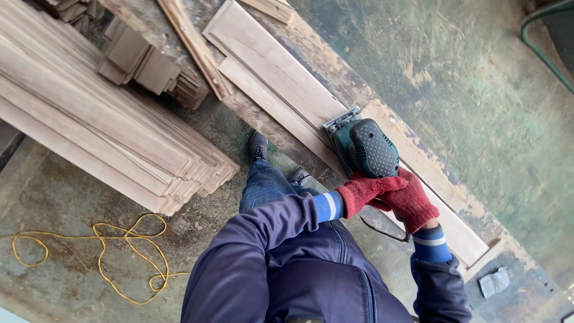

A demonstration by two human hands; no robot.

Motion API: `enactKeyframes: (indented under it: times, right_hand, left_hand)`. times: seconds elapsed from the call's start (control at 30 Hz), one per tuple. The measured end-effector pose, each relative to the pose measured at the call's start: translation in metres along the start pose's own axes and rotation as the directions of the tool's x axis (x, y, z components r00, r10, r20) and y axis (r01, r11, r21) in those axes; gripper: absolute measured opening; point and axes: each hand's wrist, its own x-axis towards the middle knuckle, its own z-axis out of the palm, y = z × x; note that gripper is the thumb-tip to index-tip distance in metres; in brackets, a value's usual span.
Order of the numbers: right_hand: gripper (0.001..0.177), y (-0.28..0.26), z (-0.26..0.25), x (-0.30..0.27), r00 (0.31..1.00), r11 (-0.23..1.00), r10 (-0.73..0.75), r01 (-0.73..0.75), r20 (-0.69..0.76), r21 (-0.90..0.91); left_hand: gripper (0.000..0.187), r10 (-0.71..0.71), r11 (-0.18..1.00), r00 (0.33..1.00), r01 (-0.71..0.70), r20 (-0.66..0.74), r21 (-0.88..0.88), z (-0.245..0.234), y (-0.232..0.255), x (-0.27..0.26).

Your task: Sanding a wooden plank using both a power orbital sander and manual sandpaper sheets.

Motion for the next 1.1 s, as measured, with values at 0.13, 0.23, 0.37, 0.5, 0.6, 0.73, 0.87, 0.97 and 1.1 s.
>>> enactKeyframes:
  times: [0.13, 0.23, 0.37, 0.5, 0.6, 0.73, 0.87, 0.97, 1.1]
  right_hand:
    - [0.020, -0.059, 0.009, 0.013, 0.997, 0.997, -0.047, 0.044, 0.059, 0.059]
    - [0.025, -0.136, 0.021, 0.015, 0.997, 0.999, -0.037, 0.034, 0.065, 0.041]
    - [0.050, -0.109, 0.042, 0.079, 0.924, 0.927, -0.361, 0.341, 0.128, 0.157]
    - [0.015, -0.227, 0.057, 0.069, 0.999, 0.980, -0.046, 0.046, 0.005, -0.195]
    - [0.016, -0.251, 0.065, 0.085, 0.975, 0.966, -0.216, 0.222, 0.052, -0.134]
    - [0.023, -0.286, 0.078, 0.111, 0.939, 0.936, -0.334, 0.341, 0.087, -0.089]
    - [0.027, -0.330, 0.086, 0.121, 0.908, 0.909, -0.409, 0.414, 0.089, -0.050]
    - [0.032, -0.369, 0.086, 0.115, 0.860, 0.855, -0.495, 0.508, 0.124, -0.103]
    - [0.035, -0.405, 0.095, 0.103, 0.883, 0.859, -0.460, 0.470, 0.098, -0.204]
  left_hand:
    - [0.055, 0.137, 0.988, 0.987, -0.142, -0.080, -0.060, -0.018, 0.046, -0.039]
    - [0.059, 0.186, 0.972, 0.965, -0.208, -0.186, -0.109, -0.022, 0.093, -0.077]
    - [0.066, 0.234, 0.950, 0.925, -0.283, -0.300, -0.132, -0.038, 0.150, -0.116]
    - [0.073, 0.273, 0.930, 0.893, -0.339, -0.358, -0.138, -0.057, 0.194, -0.142]
    - [0.072, 0.339, 0.902, 0.863, -0.411, -0.376, -0.130, -0.072, 0.225, -0.161]
    - [0.087, 0.395, 0.875, 0.817, -0.474, -0.420, -0.098, -0.091, 0.262, -0.188]
    - [0.087, 0.465, 0.841, 0.768, -0.539, -0.441, -0.052, -0.107, 0.295, -0.210]
    - [0.092, 0.492, 0.820, 0.741, -0.571, -0.456, -0.043, -0.111, 0.317, -0.230]
    - [0.085, 0.465, 0.845, 0.769, -0.533, -0.438, -0.038, -0.122, 0.340, -0.237]
